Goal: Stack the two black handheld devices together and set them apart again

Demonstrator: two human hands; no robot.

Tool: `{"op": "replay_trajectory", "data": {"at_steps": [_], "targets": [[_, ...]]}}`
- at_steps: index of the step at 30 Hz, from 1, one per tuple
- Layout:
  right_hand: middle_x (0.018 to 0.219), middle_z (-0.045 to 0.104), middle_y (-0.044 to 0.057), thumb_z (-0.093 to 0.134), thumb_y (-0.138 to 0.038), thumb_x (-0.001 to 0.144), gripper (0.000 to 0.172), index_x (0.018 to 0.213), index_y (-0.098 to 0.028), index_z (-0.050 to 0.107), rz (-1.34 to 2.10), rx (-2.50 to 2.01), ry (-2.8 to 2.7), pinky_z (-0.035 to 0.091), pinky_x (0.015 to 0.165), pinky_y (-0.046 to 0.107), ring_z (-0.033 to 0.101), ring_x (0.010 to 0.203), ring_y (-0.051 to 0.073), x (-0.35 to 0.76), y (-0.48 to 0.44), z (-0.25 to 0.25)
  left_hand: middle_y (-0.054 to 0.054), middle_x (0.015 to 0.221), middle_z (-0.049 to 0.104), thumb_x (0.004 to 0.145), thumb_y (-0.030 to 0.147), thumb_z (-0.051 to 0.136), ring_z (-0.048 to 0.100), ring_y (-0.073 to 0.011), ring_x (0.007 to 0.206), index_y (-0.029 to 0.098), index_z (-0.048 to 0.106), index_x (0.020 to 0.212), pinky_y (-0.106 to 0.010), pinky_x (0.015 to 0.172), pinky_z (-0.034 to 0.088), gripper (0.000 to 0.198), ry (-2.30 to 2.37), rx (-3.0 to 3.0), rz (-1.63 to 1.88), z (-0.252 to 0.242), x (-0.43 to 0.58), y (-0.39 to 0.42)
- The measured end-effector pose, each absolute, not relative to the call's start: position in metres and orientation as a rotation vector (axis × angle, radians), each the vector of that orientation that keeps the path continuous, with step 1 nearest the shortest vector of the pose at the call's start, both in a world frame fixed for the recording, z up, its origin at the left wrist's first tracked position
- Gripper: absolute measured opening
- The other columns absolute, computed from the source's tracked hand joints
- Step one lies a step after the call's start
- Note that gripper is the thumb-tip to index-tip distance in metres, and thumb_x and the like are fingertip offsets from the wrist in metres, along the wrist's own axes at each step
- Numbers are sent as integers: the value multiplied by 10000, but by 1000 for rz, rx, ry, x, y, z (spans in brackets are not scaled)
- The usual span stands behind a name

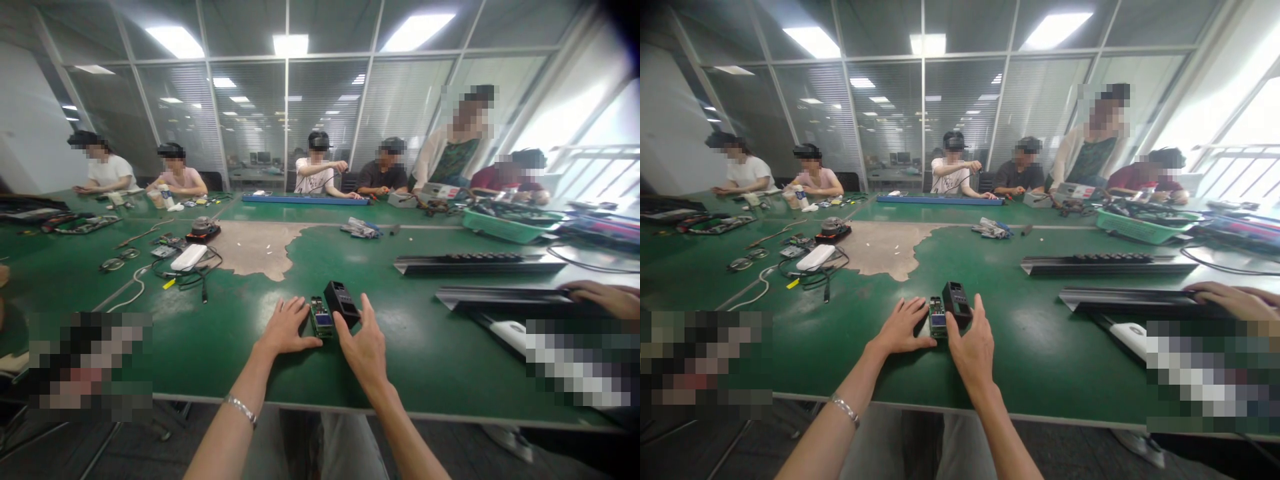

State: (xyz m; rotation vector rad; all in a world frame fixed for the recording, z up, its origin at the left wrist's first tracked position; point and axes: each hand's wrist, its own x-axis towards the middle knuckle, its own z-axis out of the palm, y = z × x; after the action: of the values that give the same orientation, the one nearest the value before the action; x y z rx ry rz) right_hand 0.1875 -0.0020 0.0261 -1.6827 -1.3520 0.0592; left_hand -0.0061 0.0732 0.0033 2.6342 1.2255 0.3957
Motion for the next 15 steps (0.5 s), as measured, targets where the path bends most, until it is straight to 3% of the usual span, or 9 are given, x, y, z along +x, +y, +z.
{"op": "replay_trajectory", "data": {"at_steps": [15], "targets": [[1299, 637, 229, 529, -491, 928, 805, 1557, -52, 283, -15, -1690, -1550, 499, 965, 486, 611, 1159, 356, 156, 3, 23, -142, 1638, 315, 808, 790, 579, 238, -370, 1521, 218, 360, 1554, -607, 1233, 120, 965, 1214, 2645, 411, -1, -7, 75]]}}
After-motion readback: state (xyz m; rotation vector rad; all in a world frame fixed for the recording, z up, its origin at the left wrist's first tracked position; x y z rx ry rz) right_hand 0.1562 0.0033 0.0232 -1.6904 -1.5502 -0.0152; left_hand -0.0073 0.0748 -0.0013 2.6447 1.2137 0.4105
